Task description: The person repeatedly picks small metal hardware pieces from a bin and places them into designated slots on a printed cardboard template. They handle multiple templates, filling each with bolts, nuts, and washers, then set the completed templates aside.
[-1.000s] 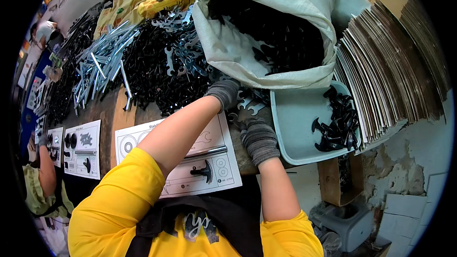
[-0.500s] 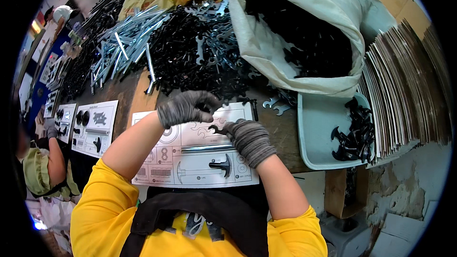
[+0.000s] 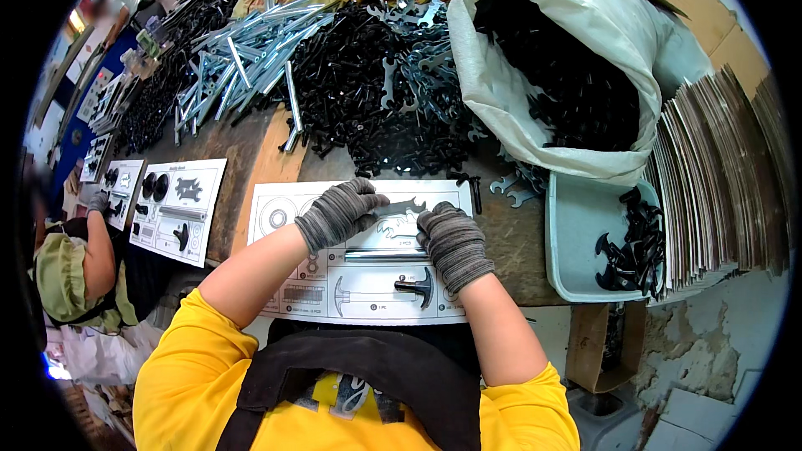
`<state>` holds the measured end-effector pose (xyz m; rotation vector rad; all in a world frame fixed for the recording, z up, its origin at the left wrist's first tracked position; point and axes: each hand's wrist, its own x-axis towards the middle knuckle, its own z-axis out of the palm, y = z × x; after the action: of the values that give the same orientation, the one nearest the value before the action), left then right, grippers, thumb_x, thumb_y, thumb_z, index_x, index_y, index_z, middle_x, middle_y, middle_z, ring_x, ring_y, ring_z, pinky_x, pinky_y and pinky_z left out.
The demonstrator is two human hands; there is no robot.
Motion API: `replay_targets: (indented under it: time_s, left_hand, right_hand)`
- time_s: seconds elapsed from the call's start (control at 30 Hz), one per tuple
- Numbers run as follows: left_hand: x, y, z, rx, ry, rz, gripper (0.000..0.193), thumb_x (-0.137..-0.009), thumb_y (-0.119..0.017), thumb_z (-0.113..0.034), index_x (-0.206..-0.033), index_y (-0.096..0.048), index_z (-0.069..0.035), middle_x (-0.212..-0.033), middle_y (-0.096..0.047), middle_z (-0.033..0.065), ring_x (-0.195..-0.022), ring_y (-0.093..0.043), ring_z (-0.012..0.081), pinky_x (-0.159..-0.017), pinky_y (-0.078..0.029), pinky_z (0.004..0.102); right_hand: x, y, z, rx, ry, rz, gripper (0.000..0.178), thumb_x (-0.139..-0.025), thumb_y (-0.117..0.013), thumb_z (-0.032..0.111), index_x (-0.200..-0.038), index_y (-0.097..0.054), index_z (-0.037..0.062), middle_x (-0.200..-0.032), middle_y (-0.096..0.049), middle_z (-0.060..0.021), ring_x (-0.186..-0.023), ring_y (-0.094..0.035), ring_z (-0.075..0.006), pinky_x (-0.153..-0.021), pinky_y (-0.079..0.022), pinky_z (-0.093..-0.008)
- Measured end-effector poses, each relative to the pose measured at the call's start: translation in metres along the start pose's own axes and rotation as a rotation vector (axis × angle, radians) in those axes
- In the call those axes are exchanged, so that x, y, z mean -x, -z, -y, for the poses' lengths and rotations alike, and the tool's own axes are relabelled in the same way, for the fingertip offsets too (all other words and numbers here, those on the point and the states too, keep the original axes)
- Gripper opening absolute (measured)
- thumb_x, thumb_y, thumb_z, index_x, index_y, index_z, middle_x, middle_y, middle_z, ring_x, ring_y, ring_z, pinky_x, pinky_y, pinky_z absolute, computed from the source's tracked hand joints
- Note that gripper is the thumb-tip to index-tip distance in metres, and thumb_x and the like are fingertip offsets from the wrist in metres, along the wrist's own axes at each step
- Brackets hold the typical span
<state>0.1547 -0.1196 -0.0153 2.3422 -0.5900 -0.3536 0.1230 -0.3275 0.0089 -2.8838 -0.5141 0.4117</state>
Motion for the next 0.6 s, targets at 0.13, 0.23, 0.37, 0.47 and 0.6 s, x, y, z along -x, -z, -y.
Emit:
replay_targets:
  time_s: [0.13, 0.23, 0.37, 0.47, 0.6]
  left_hand:
    - [0.004, 0.0, 0.005, -0.322, -0.213, -0.029, 0.028, -0.07, -0.063, -0.002, -0.097, -0.063, -0.01, -0.095, -0.054, 0.009, -0.082, -0.056, 0.0216, -0.072, -0.05, 0.0285]
    - [0.005, 0.002, 0.011, -0.318, -0.223, 0.007, 0.031, -0.069, -0.064, -0.004, -0.099, -0.062, -0.011, -0.096, -0.054, 0.0094, -0.083, -0.056, 0.0215, -0.073, -0.049, 0.0288]
    - [0.006, 0.002, 0.001, -0.327, -0.191, -0.033, 0.034, -0.068, -0.066, -0.008, -0.101, -0.061, -0.011, -0.097, -0.055, 0.0095, -0.085, -0.056, 0.021, -0.075, -0.049, 0.0292]
    - [0.003, 0.003, 0.001, -0.396, -0.214, 0.009, 0.035, -0.068, -0.067, -0.009, -0.102, -0.06, -0.01, -0.095, -0.055, 0.0092, -0.084, -0.056, 0.0201, -0.077, -0.049, 0.028]
    - [0.002, 0.003, 0.011, -0.317, -0.214, 0.019, 0.032, -0.069, -0.065, -0.006, -0.101, -0.061, -0.01, -0.092, -0.056, 0.0084, -0.081, -0.056, 0.019, -0.074, -0.05, 0.026]
  right_hand:
    - [-0.001, -0.01, -0.004, -0.036, 0.072, -0.1, 0.022, -0.078, -0.056, 0.023, -0.096, -0.06, 0.0111, -0.096, -0.055, -0.0127, -0.092, -0.055, -0.0278, -0.081, -0.045, -0.0372]
    - [-0.003, -0.01, 0.0, -0.067, 0.034, -0.116, 0.023, -0.077, -0.057, 0.022, -0.096, -0.06, 0.0097, -0.097, -0.056, -0.0127, -0.092, -0.054, -0.0274, -0.082, -0.044, -0.0367]
    - [-0.005, -0.01, 0.0, -0.082, 0.014, -0.118, 0.025, -0.076, -0.059, 0.022, -0.097, -0.059, 0.0084, -0.097, -0.056, -0.0125, -0.093, -0.054, -0.0272, -0.083, -0.044, -0.0366]
    - [-0.005, -0.01, -0.001, -0.079, 0.011, -0.115, 0.026, -0.076, -0.059, 0.022, -0.097, -0.059, 0.0085, -0.097, -0.056, -0.0124, -0.093, -0.054, -0.0273, -0.082, -0.044, -0.0368]
    - [-0.006, -0.01, -0.001, -0.075, 0.046, -0.136, 0.026, -0.075, -0.06, 0.022, -0.097, -0.058, 0.0086, -0.097, -0.056, -0.0122, -0.092, -0.054, -0.0273, -0.081, -0.045, -0.0369]
